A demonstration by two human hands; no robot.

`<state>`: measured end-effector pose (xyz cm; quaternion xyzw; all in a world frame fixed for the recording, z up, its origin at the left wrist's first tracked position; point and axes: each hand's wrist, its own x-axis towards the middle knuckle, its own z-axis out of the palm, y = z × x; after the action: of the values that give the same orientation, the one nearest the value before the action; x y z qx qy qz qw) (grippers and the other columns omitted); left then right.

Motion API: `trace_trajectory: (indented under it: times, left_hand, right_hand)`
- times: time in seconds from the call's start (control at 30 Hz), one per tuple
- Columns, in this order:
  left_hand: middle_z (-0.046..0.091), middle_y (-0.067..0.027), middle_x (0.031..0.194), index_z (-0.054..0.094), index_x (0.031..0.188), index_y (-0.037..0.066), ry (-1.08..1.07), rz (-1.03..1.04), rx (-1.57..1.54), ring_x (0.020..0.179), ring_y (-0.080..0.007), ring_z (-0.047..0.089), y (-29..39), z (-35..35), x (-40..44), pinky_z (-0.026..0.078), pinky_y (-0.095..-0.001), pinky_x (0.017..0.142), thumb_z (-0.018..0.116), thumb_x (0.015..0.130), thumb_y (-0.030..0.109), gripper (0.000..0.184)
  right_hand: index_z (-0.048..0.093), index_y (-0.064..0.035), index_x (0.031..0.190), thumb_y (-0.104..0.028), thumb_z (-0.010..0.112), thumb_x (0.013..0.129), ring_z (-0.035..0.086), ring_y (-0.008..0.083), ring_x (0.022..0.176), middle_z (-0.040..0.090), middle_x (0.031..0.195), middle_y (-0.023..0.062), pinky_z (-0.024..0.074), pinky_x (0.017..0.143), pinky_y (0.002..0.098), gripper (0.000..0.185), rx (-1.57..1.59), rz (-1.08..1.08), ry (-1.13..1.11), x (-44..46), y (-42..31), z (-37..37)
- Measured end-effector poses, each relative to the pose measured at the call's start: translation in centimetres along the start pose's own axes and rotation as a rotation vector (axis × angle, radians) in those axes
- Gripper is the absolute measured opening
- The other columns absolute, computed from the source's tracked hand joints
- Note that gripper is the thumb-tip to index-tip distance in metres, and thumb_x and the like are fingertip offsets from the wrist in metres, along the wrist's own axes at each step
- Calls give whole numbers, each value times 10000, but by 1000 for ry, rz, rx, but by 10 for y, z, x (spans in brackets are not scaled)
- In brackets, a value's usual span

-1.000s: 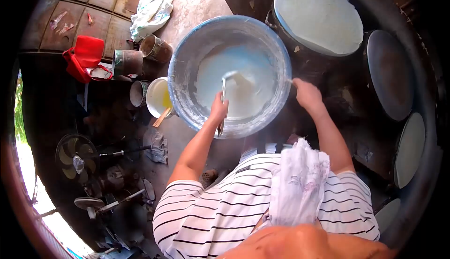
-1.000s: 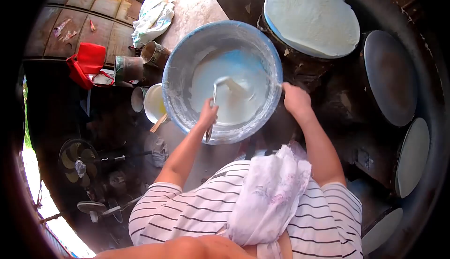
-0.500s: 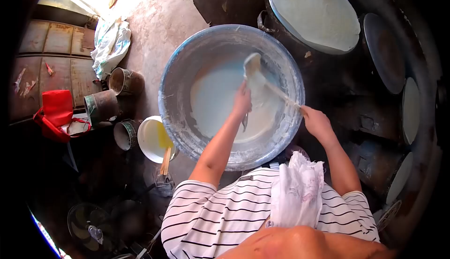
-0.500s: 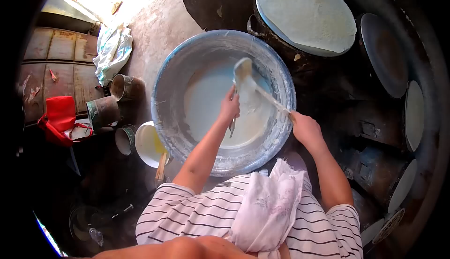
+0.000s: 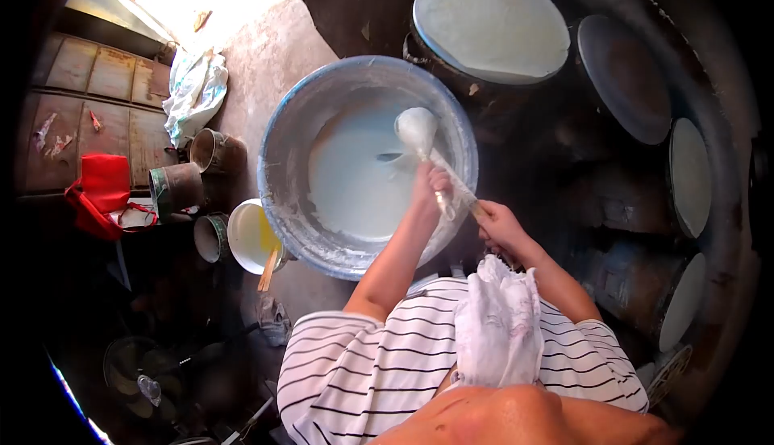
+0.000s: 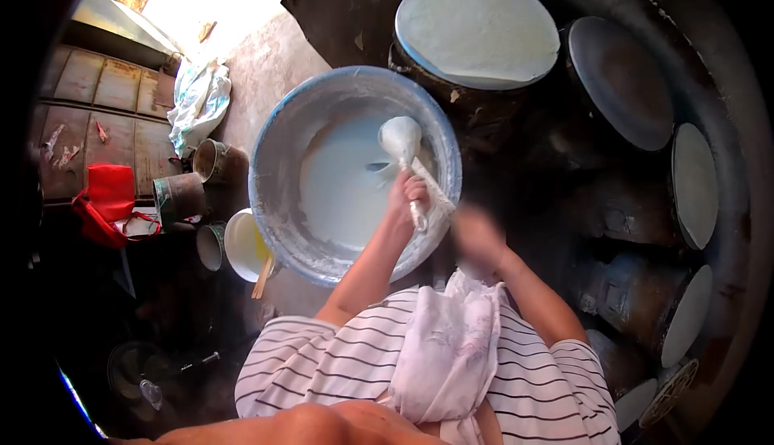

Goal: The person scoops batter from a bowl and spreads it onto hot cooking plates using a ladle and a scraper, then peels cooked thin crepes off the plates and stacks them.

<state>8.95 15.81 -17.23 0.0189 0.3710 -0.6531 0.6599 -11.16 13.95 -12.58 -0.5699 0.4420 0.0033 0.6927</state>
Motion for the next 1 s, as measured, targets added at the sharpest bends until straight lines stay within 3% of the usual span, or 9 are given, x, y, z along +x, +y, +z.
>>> trace_trajectory:
  times: [0.07,0.1,0.23,0.4,0.47,0.57,0.73,0.87,1.0]
  left_hand:
    - [306,33,488,361,622,112,-344,-310,-67,393,-71,298,0,21,-19,299,-233,361,403,983,321,419]
    - [291,40,471,357,616,113,-327,-212,-30,381,-69,304,-28,54,-46,311,-231,357,394,987,336,435]
    - [256,51,472,338,634,107,-484,-25,263,353,-62,285,-88,145,-140,287,-207,315,348,1005,334,435]
    - [310,42,443,356,666,108,-882,-127,665,313,-65,292,-102,260,-208,317,-202,311,419,980,276,362]
    - [335,39,445,363,680,100,-980,-60,571,312,-56,296,-123,293,-227,326,-197,312,414,983,256,344]
    - [306,36,446,379,684,106,-990,-283,578,341,-64,287,-97,300,-234,329,-215,360,387,989,356,394]
    - [323,38,552,404,724,86,-375,-297,274,394,-67,305,-32,219,-211,316,-215,359,331,1008,363,404]
    - [289,51,518,363,687,106,-255,-218,503,399,-51,310,-18,167,-213,337,-210,346,353,1001,314,377]
    - [295,49,506,351,657,104,-25,-337,158,408,-66,309,-14,165,-149,312,-204,360,392,982,244,357]
  right_hand:
    - [553,-67,1128,-117,499,901,430,114,476,458,623,30,373,430,281,238,419,217,-118,-22,-33,-20]
    - [485,-90,1254,-131,501,933,344,41,407,393,574,-26,287,364,199,324,501,92,-282,-32,-48,-30]
    - [460,-99,1306,-107,477,940,310,36,377,378,546,-34,251,336,180,367,657,-113,-457,-68,-114,-34]
    - [463,-111,1335,-206,388,997,266,36,339,389,536,-20,222,304,202,359,647,-600,-655,-84,-223,-25]
    - [450,-105,1347,-192,375,1000,269,42,331,393,519,-11,223,304,200,366,662,-718,-691,-92,-256,-16]
    - [438,-97,1353,-212,389,996,281,52,329,397,511,-5,233,304,209,378,662,-773,-700,-80,-244,-3]
    - [488,-92,1288,-190,390,986,273,47,335,417,514,-9,229,316,201,332,650,-203,-362,-72,-154,8]
    - [502,-94,1255,-154,390,983,298,33,367,409,523,-21,235,327,184,301,703,-180,-317,-103,-109,-6]
    - [505,-104,1241,-179,398,988,295,36,363,417,526,-20,250,323,186,284,816,-92,-179,-89,-60,12]
